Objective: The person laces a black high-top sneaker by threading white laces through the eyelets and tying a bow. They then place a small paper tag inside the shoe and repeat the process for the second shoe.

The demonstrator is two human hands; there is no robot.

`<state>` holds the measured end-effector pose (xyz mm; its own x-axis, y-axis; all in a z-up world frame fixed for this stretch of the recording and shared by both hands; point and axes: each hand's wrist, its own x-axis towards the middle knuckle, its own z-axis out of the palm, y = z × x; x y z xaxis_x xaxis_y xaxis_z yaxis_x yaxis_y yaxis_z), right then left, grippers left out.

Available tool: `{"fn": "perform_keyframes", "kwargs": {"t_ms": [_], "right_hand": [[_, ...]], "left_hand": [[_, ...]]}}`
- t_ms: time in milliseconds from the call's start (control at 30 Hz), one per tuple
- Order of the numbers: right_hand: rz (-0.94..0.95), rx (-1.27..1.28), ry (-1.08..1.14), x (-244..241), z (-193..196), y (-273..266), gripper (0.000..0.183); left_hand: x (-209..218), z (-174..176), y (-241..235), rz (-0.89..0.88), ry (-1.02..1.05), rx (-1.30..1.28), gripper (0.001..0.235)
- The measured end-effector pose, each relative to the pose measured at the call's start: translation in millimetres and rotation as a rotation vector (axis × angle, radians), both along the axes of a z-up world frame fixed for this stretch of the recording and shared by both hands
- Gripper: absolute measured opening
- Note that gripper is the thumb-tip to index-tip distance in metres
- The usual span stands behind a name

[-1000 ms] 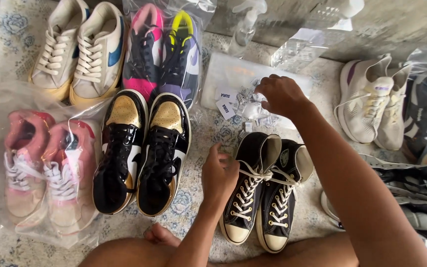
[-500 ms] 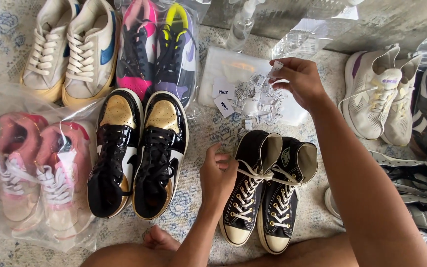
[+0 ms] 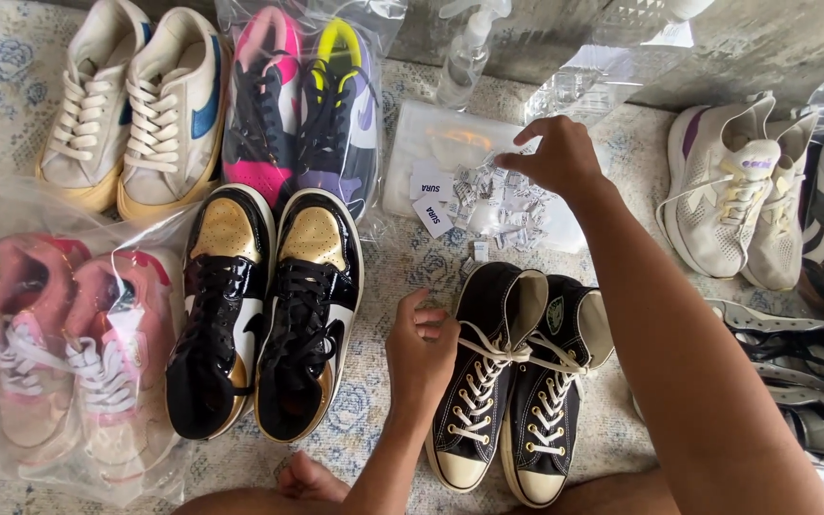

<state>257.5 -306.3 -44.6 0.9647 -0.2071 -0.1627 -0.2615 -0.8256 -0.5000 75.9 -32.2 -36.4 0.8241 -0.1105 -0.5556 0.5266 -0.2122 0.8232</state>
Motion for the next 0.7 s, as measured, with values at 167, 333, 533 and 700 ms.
{"fn": "perform_keyframes", "kwargs": {"t_ms": [167, 333, 533, 700], "right_hand": [[0.051, -0.038, 0.011, 3, -13, 2, 0.039], [0.021, 0.132, -0.028, -1, -20, -7, 0.032], [-0.298, 0.771, -0.009, -20, 40, 15, 0.017], [-0.334, 0.788, 0.033, -17, 22, -5, 0.032]], "left_hand": [[0, 1, 1, 0.011, -0.011, -0.010, 0.060], [1, -6, 0, 0.023, 0.006, 0.014, 0.061], [0, 0, 1, 0.023, -0.020, -0.014, 0.061], [-1, 0, 0, 0.016, -0.021, -0.010, 0.060]]}}
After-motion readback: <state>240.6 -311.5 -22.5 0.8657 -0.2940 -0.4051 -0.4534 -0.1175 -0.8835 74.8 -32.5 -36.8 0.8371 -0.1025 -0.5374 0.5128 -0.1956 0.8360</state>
